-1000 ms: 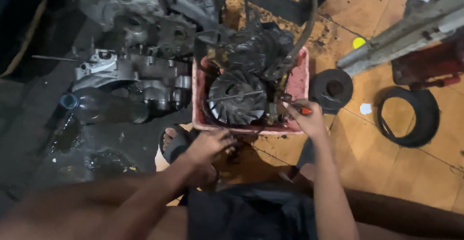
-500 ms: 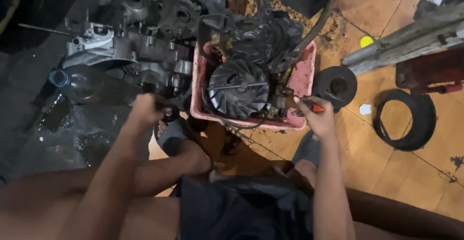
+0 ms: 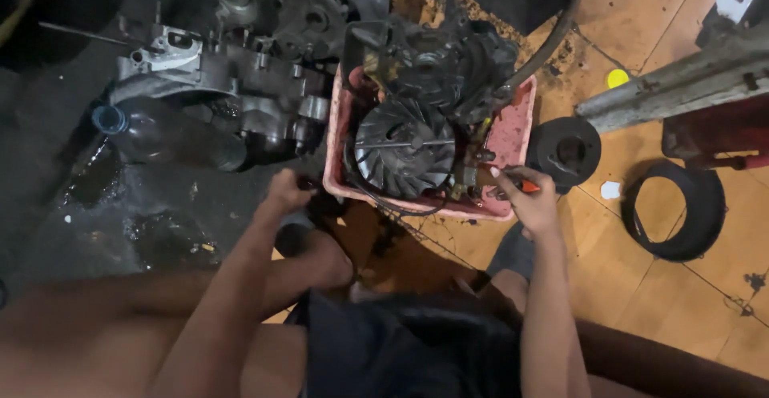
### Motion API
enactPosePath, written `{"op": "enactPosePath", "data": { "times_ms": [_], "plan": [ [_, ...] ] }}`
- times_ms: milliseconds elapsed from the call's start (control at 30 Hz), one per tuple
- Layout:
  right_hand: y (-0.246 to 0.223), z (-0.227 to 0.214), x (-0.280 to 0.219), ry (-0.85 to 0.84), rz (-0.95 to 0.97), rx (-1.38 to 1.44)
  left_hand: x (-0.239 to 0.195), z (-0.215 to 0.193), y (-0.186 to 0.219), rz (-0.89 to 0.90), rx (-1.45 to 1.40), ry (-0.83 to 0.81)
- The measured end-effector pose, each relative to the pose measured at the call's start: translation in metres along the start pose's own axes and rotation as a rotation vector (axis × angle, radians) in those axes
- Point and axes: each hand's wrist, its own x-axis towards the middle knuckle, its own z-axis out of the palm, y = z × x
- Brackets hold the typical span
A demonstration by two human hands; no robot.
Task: The person cleans a disassembled engine part placed in a pink basin using a brush and a liquid from a plastic bottle. They scrub the component thoroughly and pour more liquid onto it during the process.
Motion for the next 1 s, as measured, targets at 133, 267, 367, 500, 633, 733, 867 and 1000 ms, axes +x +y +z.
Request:
{"op": "enactPosePath", "data": {
  "times_ms": [133,267,367,500,633,733,867,1000],
  "plan": [
    [0.0,0.006,0.0,-0.009,-0.013,0.016,-0.029,-0.015,0.038,-0.056,0.202,-0.001],
    [0.0,0.011,0.002,-0.011,-0.019,0.023,-0.04,-0.022,0.05,0.017,0.186,0.034],
    [0.005,0.013,0.009,-0.013,-0.032,-0.025,-0.025,-0.023,0.028,0.06,0.133,0.093],
    [-0.002,0.04,-0.009,-0.02,0.007,-0.03,-0.067,-0.069,0.096,0.182,-0.079,0.428],
    [-0.007,0.065,-0.022,0.031,-0.02,-0.09,-0.104,-0.078,0.188,0.5,-0.025,0.507],
    [0.028,0.062,-0.002,0.097,-0.084,-0.204,-0.103,-0.052,0.227,0.662,0.006,0.242],
    [0.01,0.062,-0.009,0.134,-0.165,-0.214,-0.085,0.008,0.219,0.697,0.6,0.055],
    [0.009,0.087,-0.024,0.067,-0.164,-0.213,-0.062,0.028,0.2,0.749,0.837,0.081]
  ]
}}
